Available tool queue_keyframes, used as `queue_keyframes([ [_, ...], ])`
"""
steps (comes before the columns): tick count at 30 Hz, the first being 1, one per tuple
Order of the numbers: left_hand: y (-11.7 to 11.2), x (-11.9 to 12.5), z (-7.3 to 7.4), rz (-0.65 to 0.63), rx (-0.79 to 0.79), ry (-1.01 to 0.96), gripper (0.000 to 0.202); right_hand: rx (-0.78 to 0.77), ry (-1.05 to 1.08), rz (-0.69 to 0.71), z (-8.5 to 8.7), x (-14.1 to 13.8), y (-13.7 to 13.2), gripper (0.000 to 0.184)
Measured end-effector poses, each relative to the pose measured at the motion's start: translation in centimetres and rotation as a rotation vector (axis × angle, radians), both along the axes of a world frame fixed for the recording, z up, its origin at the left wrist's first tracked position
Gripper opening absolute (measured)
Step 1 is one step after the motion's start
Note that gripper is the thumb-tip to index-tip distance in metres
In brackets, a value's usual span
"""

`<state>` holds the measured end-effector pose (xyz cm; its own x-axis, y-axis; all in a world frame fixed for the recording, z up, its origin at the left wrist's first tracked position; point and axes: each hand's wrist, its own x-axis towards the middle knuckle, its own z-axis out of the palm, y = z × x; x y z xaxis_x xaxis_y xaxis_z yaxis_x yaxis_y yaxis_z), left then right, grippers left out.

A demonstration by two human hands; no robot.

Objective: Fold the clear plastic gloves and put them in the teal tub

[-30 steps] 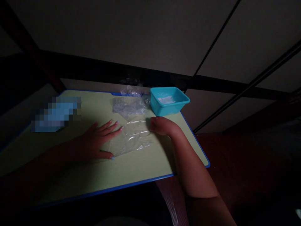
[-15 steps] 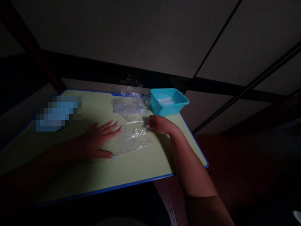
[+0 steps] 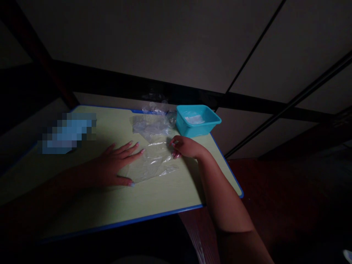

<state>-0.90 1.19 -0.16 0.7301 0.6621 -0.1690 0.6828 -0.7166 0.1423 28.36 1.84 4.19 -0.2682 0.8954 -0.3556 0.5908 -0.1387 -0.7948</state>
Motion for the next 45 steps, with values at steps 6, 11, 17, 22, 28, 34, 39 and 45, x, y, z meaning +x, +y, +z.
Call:
queue_keyframes([
  [6, -0.1, 0.1, 0.3, 0.001, -0.001, 0.027, 0.102, -0.038, 0.018, 0.052, 0.0, -0.1, -0.2, 0.014],
  [11, -0.1, 0.1, 0.4, -0.002, -0.005, 0.023, 0.102, -0.049, 0.081, 0.121, -0.7, 0.3, 0.1, 0.029],
  [17, 0.0, -0.1, -0.1, -0.004, 0.002, -0.010, 0.101, 0.008, 0.019, 0.157, -1.6, 0.7, 0.6, 0.041],
  [22, 0.0, 0.0, 0.1, -0.003, -0.015, -0.006, 0.102, -0.007, -0.014, 0.150, -1.0, 0.9, 0.6, 0.038],
  [28, 0.0, 0.0, 0.0, 0.006, -0.015, -0.009, 0.100, 0.024, -0.011, 0.060, -0.5, 1.4, 0.7, 0.033],
  [34, 0.0, -0.1, -0.1, 0.003, -0.010, -0.001, 0.101, 0.169, -0.178, -0.044, -0.6, 2.2, 1.1, 0.026],
  [39, -0.1, -0.1, 0.1, 0.008, -0.019, 0.014, 0.102, 0.206, -0.161, -0.066, -0.5, 1.9, 1.0, 0.022],
  [45, -0.1, 0.0, 0.3, 0.005, -0.024, 0.025, 0.102, 0.103, 0.170, -0.127, -0.5, 1.3, 0.8, 0.024],
])
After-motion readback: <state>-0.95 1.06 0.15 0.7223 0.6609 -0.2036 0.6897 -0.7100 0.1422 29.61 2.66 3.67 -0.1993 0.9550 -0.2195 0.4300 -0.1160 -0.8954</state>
